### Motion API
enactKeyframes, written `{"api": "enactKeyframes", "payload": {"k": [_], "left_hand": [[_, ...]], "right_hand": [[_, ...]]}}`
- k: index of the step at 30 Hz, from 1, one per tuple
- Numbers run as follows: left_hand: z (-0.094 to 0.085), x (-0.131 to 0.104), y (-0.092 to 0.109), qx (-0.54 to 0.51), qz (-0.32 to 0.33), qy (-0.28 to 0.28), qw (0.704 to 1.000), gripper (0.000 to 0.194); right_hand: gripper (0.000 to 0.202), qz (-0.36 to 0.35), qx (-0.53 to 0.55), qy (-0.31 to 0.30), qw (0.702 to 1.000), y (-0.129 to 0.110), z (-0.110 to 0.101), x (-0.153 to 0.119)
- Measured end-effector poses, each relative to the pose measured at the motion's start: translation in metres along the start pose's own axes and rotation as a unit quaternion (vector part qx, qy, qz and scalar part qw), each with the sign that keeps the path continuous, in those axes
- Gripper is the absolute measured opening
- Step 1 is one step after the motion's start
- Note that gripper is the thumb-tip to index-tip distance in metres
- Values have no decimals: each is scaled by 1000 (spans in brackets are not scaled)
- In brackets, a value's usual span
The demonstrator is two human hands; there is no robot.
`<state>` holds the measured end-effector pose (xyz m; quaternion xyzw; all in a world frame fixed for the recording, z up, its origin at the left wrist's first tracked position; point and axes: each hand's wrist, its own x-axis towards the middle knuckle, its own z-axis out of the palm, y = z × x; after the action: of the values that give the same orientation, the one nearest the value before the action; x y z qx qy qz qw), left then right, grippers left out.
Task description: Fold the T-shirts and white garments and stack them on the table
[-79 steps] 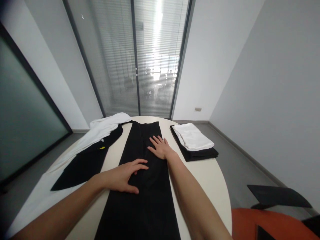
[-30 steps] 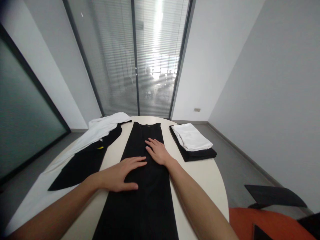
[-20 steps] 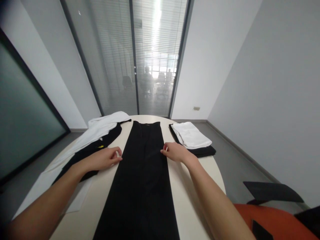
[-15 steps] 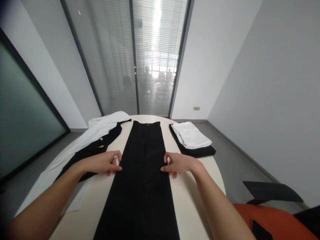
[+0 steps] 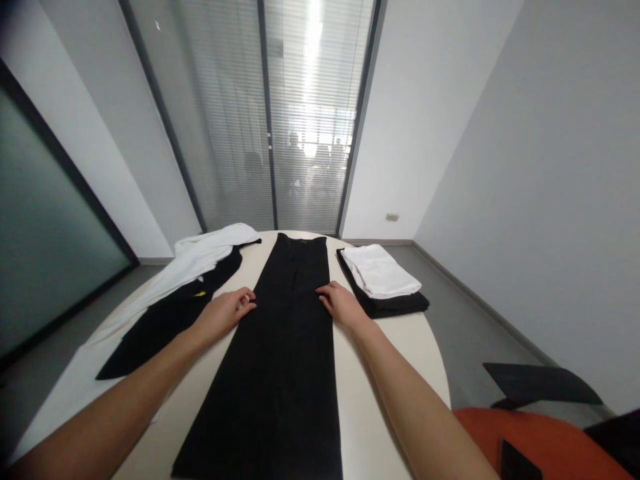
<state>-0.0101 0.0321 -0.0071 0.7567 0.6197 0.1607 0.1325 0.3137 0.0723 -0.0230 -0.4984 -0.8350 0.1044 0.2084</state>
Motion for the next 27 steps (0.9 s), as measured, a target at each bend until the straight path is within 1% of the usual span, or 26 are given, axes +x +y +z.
{"api": "enactKeyframes", "payload": {"k": [3,5,6,8,10,12,13,16,18,20,21,22,24,26,27], "left_hand": [[2,2,2,0,-12,28,1000,23],[-3,-1,1,-1,-30,16,999,29],[-6,-4,0,-2,-40,0,999,33],[-14,-10,-2,-17,-43,-51,998,39],[-19,-14,-4,-47,-19,-106,993,47],[-19,-14,-4,-68,9,-126,990,49],[-17,-14,-4,-69,17,-119,990,45],[-8,-9,0,-35,9,-59,998,27],[-6,-8,3,-2,1,-34,999,21],[-12,-9,3,17,4,-39,999,21],[-17,-11,3,16,14,-57,998,21],[-23,-13,3,9,28,-83,996,22],[-35,-17,2,-19,59,-149,987,23],[-44,-21,1,-56,78,-223,970,23],[-47,-23,1,-74,80,-258,960,22]], "right_hand": [[28,-12,-36,59,998,0,0,4],[29,-30,-56,64,996,-4,-6,0],[31,-44,-56,55,996,-6,-9,-4],[35,-74,-44,14,996,-11,-13,-12],[42,-94,-34,-29,995,-12,-11,-19],[47,-102,-34,-49,993,-11,-4,-19],[48,-104,-36,-47,993,-9,0,-17],[44,-103,-47,-19,993,-4,10,-7],[41,-103,-58,3,993,-5,8,-2],[34,-116,-58,13,991,-14,1,-2],[29,-127,-50,9,991,-21,-5,-4],[25,-141,-34,-8,989,-30,-11,-8],[19,-171,16,-73,982,-53,-23,-18],[18,-199,67,-160,964,-79,-32,-28],[20,-211,78,-193,955,-92,-34,-33]]}}
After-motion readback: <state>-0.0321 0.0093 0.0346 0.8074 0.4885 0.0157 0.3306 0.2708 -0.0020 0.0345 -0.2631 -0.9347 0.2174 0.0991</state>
